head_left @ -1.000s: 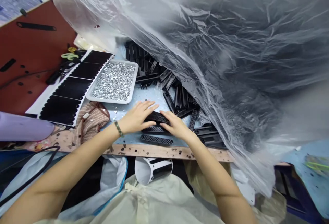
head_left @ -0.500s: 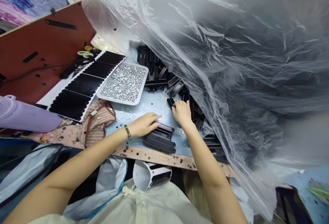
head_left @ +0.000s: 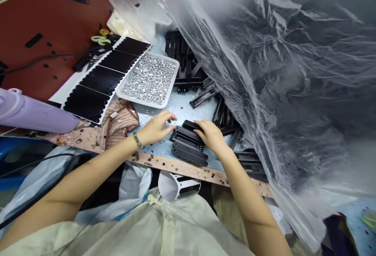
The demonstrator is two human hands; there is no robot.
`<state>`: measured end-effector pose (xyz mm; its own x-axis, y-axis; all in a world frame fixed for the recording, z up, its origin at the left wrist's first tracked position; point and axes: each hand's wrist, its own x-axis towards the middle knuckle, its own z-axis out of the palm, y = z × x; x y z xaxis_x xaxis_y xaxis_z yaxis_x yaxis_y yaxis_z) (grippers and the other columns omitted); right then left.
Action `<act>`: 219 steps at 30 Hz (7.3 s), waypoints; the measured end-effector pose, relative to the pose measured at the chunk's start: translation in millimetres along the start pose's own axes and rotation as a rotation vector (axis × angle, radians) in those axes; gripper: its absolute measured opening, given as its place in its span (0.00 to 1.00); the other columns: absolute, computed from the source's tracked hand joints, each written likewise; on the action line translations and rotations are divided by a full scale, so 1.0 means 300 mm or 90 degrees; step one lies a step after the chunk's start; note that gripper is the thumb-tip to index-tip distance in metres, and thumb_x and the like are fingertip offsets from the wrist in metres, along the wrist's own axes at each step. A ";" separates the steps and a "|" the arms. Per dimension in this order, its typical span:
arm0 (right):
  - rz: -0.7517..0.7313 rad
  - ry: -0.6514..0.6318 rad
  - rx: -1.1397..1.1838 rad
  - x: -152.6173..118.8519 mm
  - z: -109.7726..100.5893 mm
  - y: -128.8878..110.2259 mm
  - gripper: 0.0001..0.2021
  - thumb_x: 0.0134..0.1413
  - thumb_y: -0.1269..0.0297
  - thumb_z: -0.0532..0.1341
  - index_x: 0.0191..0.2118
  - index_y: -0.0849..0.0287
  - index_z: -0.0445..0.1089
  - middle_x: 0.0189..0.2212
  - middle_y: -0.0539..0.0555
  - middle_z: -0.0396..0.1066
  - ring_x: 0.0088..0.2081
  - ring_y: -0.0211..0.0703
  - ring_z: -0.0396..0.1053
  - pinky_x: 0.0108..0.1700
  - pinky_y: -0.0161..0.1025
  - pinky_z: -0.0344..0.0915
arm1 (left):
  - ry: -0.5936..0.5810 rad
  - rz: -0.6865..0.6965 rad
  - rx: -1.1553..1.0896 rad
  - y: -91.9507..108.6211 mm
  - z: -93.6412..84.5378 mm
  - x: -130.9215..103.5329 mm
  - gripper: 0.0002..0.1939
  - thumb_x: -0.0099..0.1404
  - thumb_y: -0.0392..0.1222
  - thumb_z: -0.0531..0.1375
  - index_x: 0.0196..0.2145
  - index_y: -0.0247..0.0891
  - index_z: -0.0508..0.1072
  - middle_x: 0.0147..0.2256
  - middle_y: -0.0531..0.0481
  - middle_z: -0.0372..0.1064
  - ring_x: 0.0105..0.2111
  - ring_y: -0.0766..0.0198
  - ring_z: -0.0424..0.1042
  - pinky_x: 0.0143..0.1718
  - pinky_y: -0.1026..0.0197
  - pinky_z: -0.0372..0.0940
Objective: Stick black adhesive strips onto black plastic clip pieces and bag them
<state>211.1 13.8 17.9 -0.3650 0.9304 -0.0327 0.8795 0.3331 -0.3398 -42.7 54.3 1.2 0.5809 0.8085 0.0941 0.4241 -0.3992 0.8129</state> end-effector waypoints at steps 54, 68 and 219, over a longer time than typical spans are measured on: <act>0.295 0.126 0.176 -0.349 0.022 -0.160 0.14 0.63 0.58 0.53 0.47 0.55 0.71 0.43 0.56 0.74 0.46 0.50 0.69 0.52 0.51 0.62 | -0.066 -0.142 0.111 0.143 0.078 -0.253 0.24 0.70 0.54 0.48 0.55 0.38 0.66 0.49 0.44 0.70 0.49 0.52 0.67 0.51 0.45 0.61; 0.211 0.281 0.285 -0.186 -0.041 -0.043 0.20 0.58 0.64 0.56 0.56 0.55 0.60 0.42 0.56 0.66 0.38 0.41 0.70 0.45 0.41 0.69 | 0.081 0.003 0.073 0.156 0.000 -0.019 0.20 0.65 0.40 0.57 0.55 0.40 0.64 0.47 0.48 0.72 0.47 0.60 0.70 0.51 0.55 0.64; 0.059 0.219 -0.019 -0.254 0.019 -0.033 0.11 0.63 0.68 0.52 0.43 0.62 0.72 0.38 0.59 0.72 0.39 0.44 0.71 0.44 0.42 0.70 | 0.015 0.201 0.415 0.071 0.093 -0.089 0.21 0.64 0.25 0.49 0.53 0.30 0.68 0.50 0.35 0.69 0.48 0.49 0.70 0.44 0.46 0.70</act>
<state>228.5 -61.3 18.4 -0.1643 0.9522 0.2577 0.9146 0.2449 -0.3217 -29.7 12.1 0.0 0.7318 0.6187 0.2858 0.5711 -0.7855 0.2385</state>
